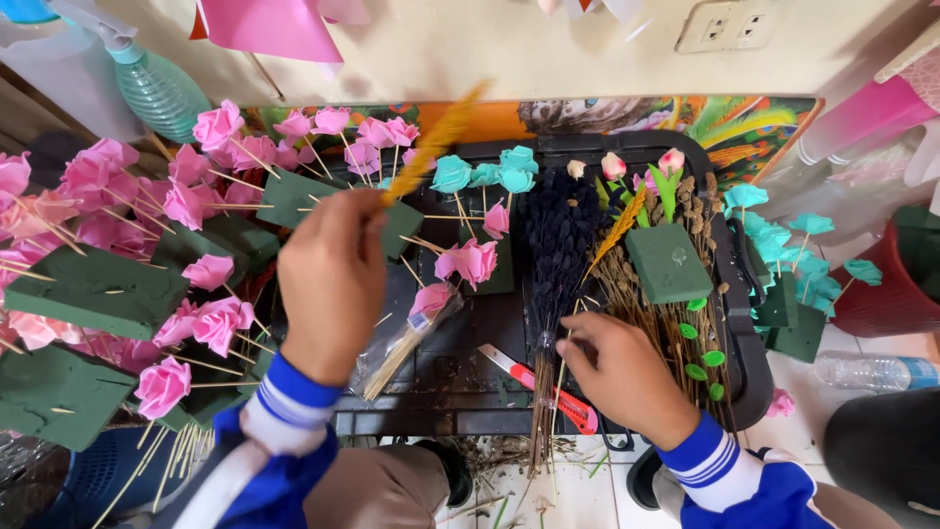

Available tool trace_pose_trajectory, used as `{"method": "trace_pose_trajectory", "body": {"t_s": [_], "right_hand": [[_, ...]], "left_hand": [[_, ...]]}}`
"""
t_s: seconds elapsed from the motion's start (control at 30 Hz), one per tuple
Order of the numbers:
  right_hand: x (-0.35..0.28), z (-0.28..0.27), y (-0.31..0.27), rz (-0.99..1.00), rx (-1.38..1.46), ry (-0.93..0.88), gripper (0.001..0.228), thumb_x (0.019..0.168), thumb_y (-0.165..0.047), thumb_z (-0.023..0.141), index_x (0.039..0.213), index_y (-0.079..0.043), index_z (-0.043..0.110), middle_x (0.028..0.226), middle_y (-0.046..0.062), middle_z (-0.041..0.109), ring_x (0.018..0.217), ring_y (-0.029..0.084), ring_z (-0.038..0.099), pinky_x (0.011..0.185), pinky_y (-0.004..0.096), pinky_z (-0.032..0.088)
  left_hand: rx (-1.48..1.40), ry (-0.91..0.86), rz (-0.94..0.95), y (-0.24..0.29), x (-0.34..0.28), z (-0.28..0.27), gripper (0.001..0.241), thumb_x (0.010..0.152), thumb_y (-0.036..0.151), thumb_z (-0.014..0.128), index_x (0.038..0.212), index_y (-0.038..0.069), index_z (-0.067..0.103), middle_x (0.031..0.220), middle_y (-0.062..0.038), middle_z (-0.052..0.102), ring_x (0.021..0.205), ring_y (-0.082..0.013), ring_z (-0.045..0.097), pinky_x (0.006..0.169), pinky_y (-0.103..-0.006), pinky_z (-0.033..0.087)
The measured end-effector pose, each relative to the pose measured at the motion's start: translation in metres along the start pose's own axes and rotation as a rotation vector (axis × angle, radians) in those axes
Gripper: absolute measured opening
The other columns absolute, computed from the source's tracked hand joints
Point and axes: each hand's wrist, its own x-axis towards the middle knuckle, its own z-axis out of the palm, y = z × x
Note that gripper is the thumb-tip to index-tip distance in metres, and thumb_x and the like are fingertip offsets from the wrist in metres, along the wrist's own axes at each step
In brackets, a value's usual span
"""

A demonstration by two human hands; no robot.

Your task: The person arranges artificial flowers and dried plant materials on a table. They handle pink and blue roses, red and black dried stems, and green foam blocks, using a utility knife and scissors to cut and prepare the materials.

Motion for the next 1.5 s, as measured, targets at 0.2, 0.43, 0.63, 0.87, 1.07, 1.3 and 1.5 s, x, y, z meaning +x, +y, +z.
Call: {"method": "trace_pose_trajectory", "body": {"t_s": [0.2, 0.43, 0.63, 0.87, 1.07, 1.3, 1.5], "right_hand": [[-0.024, -0.010, -0.030, -0.476, 0.427, 0.095, 0.038, 0.098, -0.032, 0.058, 0.126, -0.008, 0.068, 0.109, 0.007, 0.070, 0.089, 0.017, 0.071, 0.075, 0.030, 0.057], [-0.040, -0.006, -0.042, -0.549, 0.551, 0.050, 0.030, 0.101, -0.033, 0.057, 0.102, -0.007, 0.071, 0.095, 0.005, 0.073, 0.087, 0.017, 0.073, 0.081, 0.031, 0.058], [-0.034, 0.002, -0.026, -0.238, 0.498, 0.057, 0.022, 0.099, -0.020, 0.058, 0.094, -0.007, 0.075, 0.079, 0.002, 0.074, 0.054, 0.011, 0.067, 0.058, 0.027, 0.056], [-0.006, -0.019, 0.008, 0.184, 0.265, 0.177, 0.020, 0.102, -0.016, 0.054, 0.103, -0.009, 0.073, 0.082, 0.005, 0.074, 0.058, 0.015, 0.068, 0.057, 0.029, 0.060], [0.039, -0.018, 0.075, 0.320, -0.004, 0.179, 0.027, 0.101, -0.026, 0.059, 0.101, -0.009, 0.080, 0.066, 0.009, 0.076, 0.068, 0.029, 0.077, 0.062, 0.042, 0.059], [0.019, -0.036, 0.014, 0.347, -0.108, 0.026, 0.052, 0.100, -0.031, 0.059, 0.136, 0.007, 0.064, 0.113, 0.032, 0.074, 0.098, 0.041, 0.077, 0.071, 0.049, 0.065], [0.011, -0.035, 0.007, 0.300, -0.093, 0.016, 0.047, 0.096, -0.030, 0.063, 0.134, -0.003, 0.069, 0.109, 0.025, 0.078, 0.105, 0.042, 0.074, 0.084, 0.052, 0.062]], "left_hand": [[-0.365, -0.085, 0.066, 0.115, 0.019, -0.037, 0.020, 0.098, -0.002, 0.068, 0.116, 0.003, 0.064, 0.107, -0.012, 0.075, 0.090, -0.0260, 0.075, 0.082, -0.0366, 0.059], [-0.822, -0.221, -0.381, 0.137, 0.028, 0.009, 0.028, 0.084, 0.008, 0.076, 0.111, 0.012, 0.067, 0.090, -0.004, 0.080, 0.082, -0.0104, 0.079, 0.078, -0.0242, 0.065], [-0.979, -0.207, -0.569, 0.108, 0.005, 0.064, 0.048, 0.078, 0.010, 0.083, 0.123, 0.008, 0.066, 0.109, -0.012, 0.078, 0.082, -0.0141, 0.075, 0.078, -0.0245, 0.065], [-0.252, -0.629, -0.337, 0.017, -0.052, 0.078, 0.032, 0.084, 0.033, 0.081, 0.097, 0.009, 0.064, 0.093, -0.010, 0.074, 0.084, -0.0346, 0.069, 0.072, -0.0485, 0.051], [0.302, -0.977, -0.692, -0.086, -0.087, 0.093, 0.027, 0.088, 0.039, 0.068, 0.100, 0.020, 0.083, 0.096, -0.017, 0.079, 0.096, -0.0406, 0.076, 0.077, -0.0495, 0.062], [0.595, -0.715, -0.868, -0.199, -0.101, 0.140, 0.069, 0.085, 0.035, 0.076, 0.135, -0.008, 0.056, 0.129, -0.026, 0.053, 0.113, -0.0476, 0.060, 0.086, -0.0598, 0.059], [0.519, -0.625, -0.828, -0.246, -0.089, 0.154, 0.078, 0.092, 0.019, 0.071, 0.152, -0.011, 0.032, 0.150, -0.026, 0.033, 0.130, -0.0493, 0.047, 0.098, -0.0615, 0.055]]}}
